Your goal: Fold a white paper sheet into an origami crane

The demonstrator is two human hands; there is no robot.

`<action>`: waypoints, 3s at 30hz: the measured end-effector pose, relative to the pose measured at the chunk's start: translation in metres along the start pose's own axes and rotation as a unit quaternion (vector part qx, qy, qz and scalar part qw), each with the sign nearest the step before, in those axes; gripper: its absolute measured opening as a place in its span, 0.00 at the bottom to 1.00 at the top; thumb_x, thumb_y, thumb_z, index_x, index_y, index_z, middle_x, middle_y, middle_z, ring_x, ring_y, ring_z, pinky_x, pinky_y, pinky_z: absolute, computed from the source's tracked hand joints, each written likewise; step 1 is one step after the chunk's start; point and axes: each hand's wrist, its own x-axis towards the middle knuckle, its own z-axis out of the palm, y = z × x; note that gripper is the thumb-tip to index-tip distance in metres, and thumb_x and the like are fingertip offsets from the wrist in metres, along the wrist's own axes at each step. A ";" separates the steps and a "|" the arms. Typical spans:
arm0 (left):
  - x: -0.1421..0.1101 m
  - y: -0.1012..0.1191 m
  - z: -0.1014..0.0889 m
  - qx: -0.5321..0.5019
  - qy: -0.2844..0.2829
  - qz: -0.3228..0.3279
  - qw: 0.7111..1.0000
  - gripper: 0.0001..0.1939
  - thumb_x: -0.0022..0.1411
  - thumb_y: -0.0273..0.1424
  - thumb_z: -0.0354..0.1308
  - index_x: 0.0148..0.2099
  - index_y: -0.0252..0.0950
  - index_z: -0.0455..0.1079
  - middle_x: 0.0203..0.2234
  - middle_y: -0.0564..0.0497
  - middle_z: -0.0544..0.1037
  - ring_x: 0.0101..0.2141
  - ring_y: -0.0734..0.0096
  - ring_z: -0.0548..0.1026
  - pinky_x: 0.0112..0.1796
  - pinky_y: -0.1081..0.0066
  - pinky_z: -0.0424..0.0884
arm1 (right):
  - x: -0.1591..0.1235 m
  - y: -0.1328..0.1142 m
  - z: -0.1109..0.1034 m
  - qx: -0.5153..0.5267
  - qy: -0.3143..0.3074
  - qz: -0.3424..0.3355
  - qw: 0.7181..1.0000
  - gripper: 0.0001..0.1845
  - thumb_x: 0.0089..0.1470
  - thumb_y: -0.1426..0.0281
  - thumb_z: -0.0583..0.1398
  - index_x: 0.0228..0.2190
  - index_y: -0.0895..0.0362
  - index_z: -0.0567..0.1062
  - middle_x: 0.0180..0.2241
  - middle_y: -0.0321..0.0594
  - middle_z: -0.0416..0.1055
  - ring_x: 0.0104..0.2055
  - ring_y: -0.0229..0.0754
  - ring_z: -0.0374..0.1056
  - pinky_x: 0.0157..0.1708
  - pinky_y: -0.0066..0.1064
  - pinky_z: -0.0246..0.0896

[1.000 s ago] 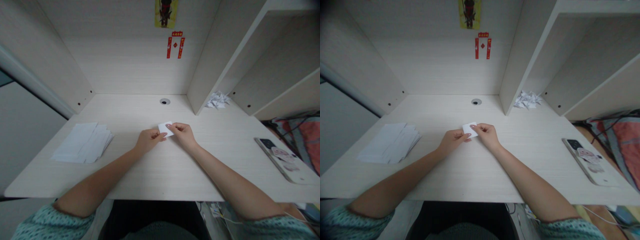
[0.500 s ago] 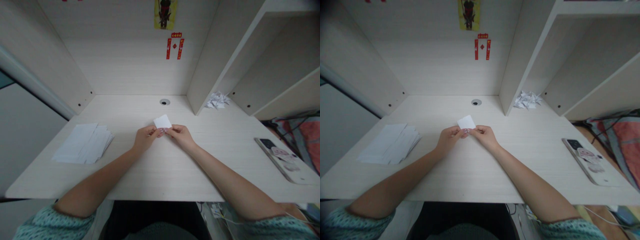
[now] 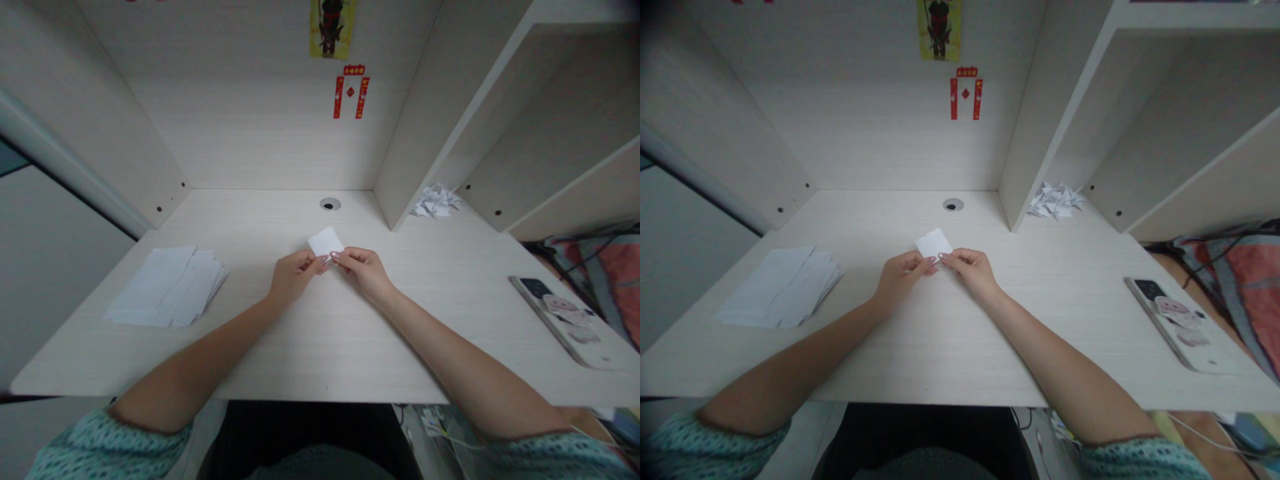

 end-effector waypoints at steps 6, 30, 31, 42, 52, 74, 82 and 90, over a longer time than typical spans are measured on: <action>0.005 0.000 -0.006 -0.045 0.030 -0.007 0.999 0.16 0.55 0.43 0.57 0.26 0.35 0.70 0.25 0.48 0.80 0.28 0.70 0.77 0.33 0.73 0.69 | 0.018 -0.002 -0.027 0.043 0.152 -0.015 0.987 0.13 0.41 0.60 0.66 0.24 0.58 0.76 0.26 0.37 0.71 0.24 0.33 0.58 0.23 0.26 0.50; 0.003 -0.007 -0.002 0.007 0.010 0.025 1.000 0.13 0.54 0.41 0.58 0.29 0.38 0.77 0.28 0.51 0.72 0.30 0.71 0.70 0.32 0.73 0.63 | -0.005 0.006 0.004 -0.042 -0.088 -0.036 0.995 0.13 0.43 0.59 0.65 0.27 0.57 0.78 0.28 0.38 0.76 0.30 0.38 0.68 0.33 0.30 0.60; 0.004 -0.008 -0.002 -0.007 0.004 0.019 1.000 0.13 0.54 0.41 0.58 0.28 0.37 0.77 0.27 0.52 0.72 0.30 0.71 0.70 0.32 0.73 0.63 | -0.005 0.006 0.004 -0.034 -0.093 -0.038 0.994 0.13 0.43 0.60 0.65 0.27 0.57 0.77 0.27 0.37 0.75 0.29 0.37 0.67 0.33 0.29 0.59; 0.005 -0.008 -0.001 -0.065 0.020 0.005 0.998 0.19 0.51 0.45 0.58 0.19 0.35 0.69 0.23 0.53 0.67 0.28 0.73 0.65 0.30 0.72 0.61 | -0.008 -0.003 0.008 0.009 -0.113 -0.032 0.993 0.12 0.42 0.61 0.65 0.21 0.57 0.72 0.21 0.34 0.69 0.26 0.37 0.64 0.31 0.30 0.59; 0.005 -0.003 -0.003 -0.122 0.048 0.001 0.991 0.18 0.52 0.41 0.59 0.17 0.35 0.66 0.23 0.53 0.66 0.28 0.74 0.64 0.31 0.72 0.61 | -0.006 -0.001 0.006 0.020 -0.122 -0.045 0.991 0.09 0.43 0.65 0.64 0.21 0.56 0.72 0.22 0.33 0.68 0.26 0.36 0.63 0.31 0.29 0.58; 0.001 -0.003 0.001 -0.131 0.012 -0.057 0.990 0.17 0.52 0.43 0.58 0.24 0.33 0.70 0.22 0.54 0.72 0.28 0.72 0.69 0.32 0.73 0.64 | -0.010 0.002 0.006 -0.023 -0.146 -0.042 0.988 0.11 0.43 0.63 0.66 0.27 0.57 0.78 0.31 0.39 0.76 0.32 0.39 0.69 0.36 0.31 0.61; 0.005 -0.010 0.000 -0.141 -0.046 -0.008 0.989 0.14 0.57 0.38 0.55 0.40 0.34 0.72 0.33 0.50 0.76 0.36 0.67 0.73 0.37 0.70 0.69 | -0.003 0.005 0.006 -0.026 -0.025 -0.074 0.997 0.16 0.49 0.58 0.62 0.23 0.56 0.65 0.20 0.30 0.64 0.23 0.33 0.59 0.25 0.26 0.54; -0.003 -0.004 0.000 0.111 -0.054 0.058 0.991 0.08 0.56 0.34 0.54 0.32 0.36 0.70 0.25 0.52 0.73 0.27 0.72 0.70 0.30 0.73 0.65 | -0.001 0.003 0.003 0.001 -0.007 -0.095 0.995 0.21 0.45 0.62 0.65 0.40 0.54 0.67 0.30 0.37 0.72 0.32 0.38 0.68 0.32 0.29 0.61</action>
